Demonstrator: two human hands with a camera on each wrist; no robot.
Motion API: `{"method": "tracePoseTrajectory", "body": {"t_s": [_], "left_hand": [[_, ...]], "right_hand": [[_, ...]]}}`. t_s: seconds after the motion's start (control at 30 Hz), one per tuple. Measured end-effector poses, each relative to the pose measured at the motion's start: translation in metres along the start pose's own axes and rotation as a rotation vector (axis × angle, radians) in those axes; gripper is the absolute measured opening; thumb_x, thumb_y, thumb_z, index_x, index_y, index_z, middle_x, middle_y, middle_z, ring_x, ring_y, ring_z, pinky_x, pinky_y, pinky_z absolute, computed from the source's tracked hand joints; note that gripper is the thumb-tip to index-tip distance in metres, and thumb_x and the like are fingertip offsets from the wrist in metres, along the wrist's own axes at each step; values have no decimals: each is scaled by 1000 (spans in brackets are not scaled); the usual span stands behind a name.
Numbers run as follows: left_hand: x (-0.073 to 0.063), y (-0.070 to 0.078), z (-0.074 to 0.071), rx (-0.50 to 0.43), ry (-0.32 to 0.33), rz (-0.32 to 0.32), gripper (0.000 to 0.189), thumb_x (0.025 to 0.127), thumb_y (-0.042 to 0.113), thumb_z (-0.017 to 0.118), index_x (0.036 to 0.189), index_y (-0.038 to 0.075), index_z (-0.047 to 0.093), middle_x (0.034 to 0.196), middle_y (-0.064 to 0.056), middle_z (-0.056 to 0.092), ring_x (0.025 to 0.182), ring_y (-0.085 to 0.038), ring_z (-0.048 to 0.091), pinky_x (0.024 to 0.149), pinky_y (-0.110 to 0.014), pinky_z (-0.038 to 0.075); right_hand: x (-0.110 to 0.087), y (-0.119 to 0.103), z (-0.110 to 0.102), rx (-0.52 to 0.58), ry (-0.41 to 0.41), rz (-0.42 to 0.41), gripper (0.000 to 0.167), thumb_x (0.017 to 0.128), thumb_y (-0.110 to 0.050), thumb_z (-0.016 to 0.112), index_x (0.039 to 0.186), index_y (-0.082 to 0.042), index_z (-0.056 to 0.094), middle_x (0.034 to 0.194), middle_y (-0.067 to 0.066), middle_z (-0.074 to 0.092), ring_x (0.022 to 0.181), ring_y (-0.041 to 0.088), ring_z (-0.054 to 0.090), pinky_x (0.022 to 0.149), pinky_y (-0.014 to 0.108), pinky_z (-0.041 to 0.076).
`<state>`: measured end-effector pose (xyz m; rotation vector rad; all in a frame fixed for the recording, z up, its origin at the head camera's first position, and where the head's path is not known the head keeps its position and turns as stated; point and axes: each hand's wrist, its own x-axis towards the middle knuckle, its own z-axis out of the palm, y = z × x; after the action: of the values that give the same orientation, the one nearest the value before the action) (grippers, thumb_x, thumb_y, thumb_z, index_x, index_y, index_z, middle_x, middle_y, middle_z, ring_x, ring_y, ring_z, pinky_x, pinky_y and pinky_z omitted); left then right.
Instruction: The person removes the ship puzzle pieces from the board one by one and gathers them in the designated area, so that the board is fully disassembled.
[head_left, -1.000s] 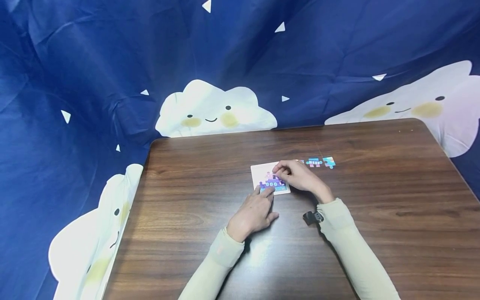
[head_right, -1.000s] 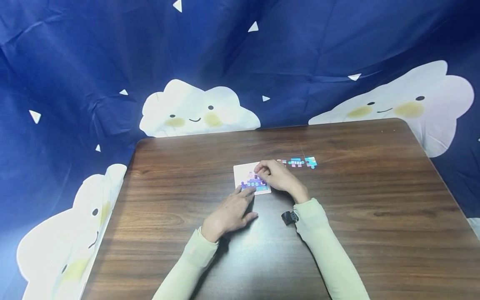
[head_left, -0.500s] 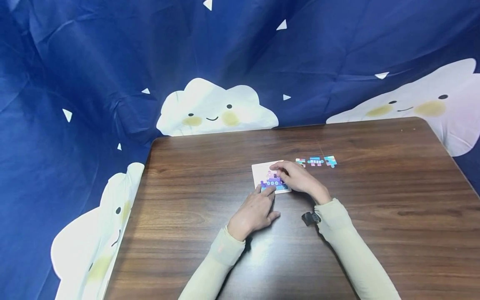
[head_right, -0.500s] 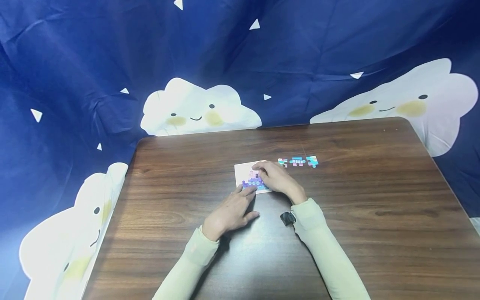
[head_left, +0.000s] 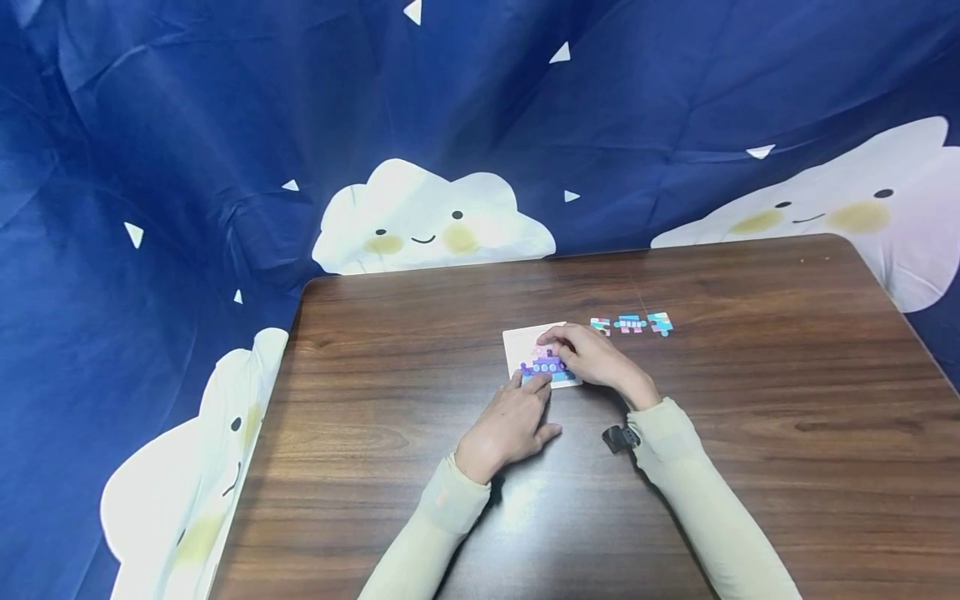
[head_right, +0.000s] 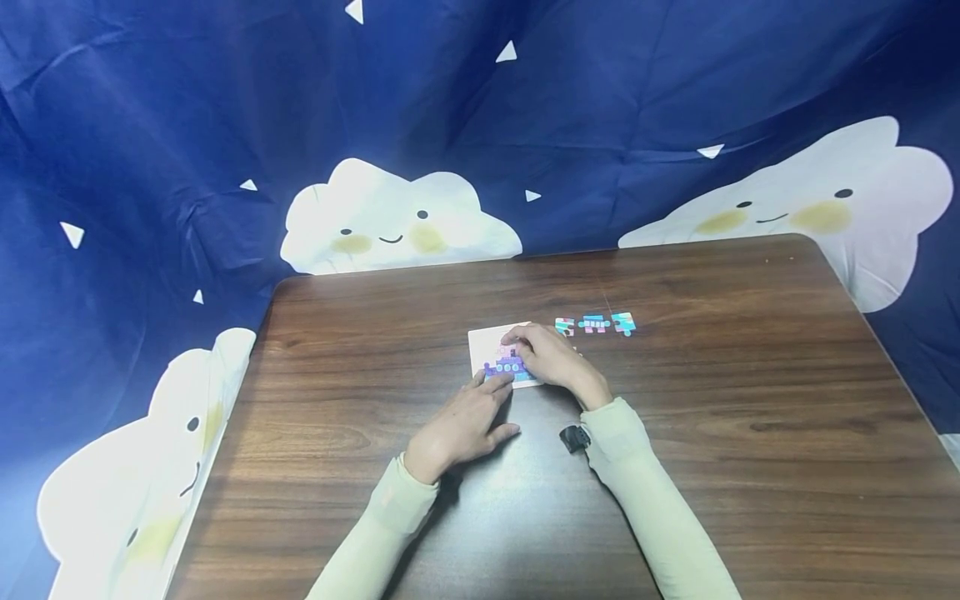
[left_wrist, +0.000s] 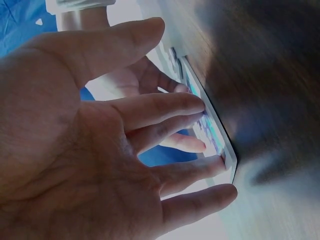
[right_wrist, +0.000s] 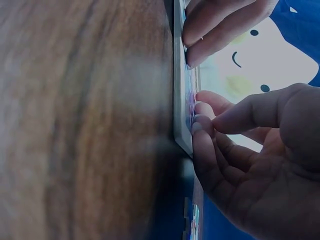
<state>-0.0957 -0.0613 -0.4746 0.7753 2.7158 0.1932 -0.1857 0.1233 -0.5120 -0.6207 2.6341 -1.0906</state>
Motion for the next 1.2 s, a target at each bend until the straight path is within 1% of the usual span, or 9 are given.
{"method": "tracePoseTrajectory", "body": {"t_s": [0.3, 0.53, 0.77, 0.87, 1.0, 1.2], "left_hand": [[0, -1, 1, -18, -1, -2, 68, 100, 44, 67, 153, 5, 51, 165, -5, 45, 151, -43, 42, 116, -58, 47], [-1, -1, 0, -25, -7, -1, 69, 100, 45, 67, 154, 5, 50, 166, -6, 45, 151, -44, 42, 116, -59, 47], [-2, 0, 1, -13, 2, -2, 69, 99, 44, 68, 153, 5, 51, 164, -5, 47, 151, -41, 44, 116, -57, 48], [-2, 1, 1, -14, 2, -3, 69, 99, 44, 68, 153, 5, 51, 164, -5, 47, 151, -42, 44, 115, -57, 48], [-2, 1, 0, -18, 1, -9, 69, 99, 44, 68, 153, 6, 51, 164, -4, 46, 150, -43, 44, 114, -59, 49], [-2, 1, -1, -15, -2, -14, 69, 99, 44, 68, 154, 6, 50, 165, -4, 45, 150, -44, 44, 114, -59, 49]], "right_hand": [[0, -1, 0, -6, -6, 6, 29, 104, -5, 53, 125, -6, 73, 130, 14, 73, 119, 31, 66, 104, 56, 50], [-1, -3, -1, -17, -5, 16, 28, 105, -7, 53, 124, -8, 73, 129, 12, 73, 111, 28, 66, 100, 54, 50], [-3, -4, -2, 2, 1, 3, 27, 105, -7, 53, 125, -7, 72, 125, 13, 73, 110, 28, 66, 100, 54, 50], [-4, -5, -3, 10, 9, 7, 28, 103, -4, 53, 125, -7, 72, 118, 12, 73, 104, 26, 63, 97, 49, 50], [-4, -4, -3, 19, 21, -14, 31, 99, 1, 54, 123, -7, 72, 108, 10, 70, 95, 21, 59, 89, 40, 48], [-2, -2, -5, 65, 28, -46, 27, 97, 2, 56, 119, -7, 70, 104, 11, 69, 91, 19, 59, 85, 36, 47]]}}
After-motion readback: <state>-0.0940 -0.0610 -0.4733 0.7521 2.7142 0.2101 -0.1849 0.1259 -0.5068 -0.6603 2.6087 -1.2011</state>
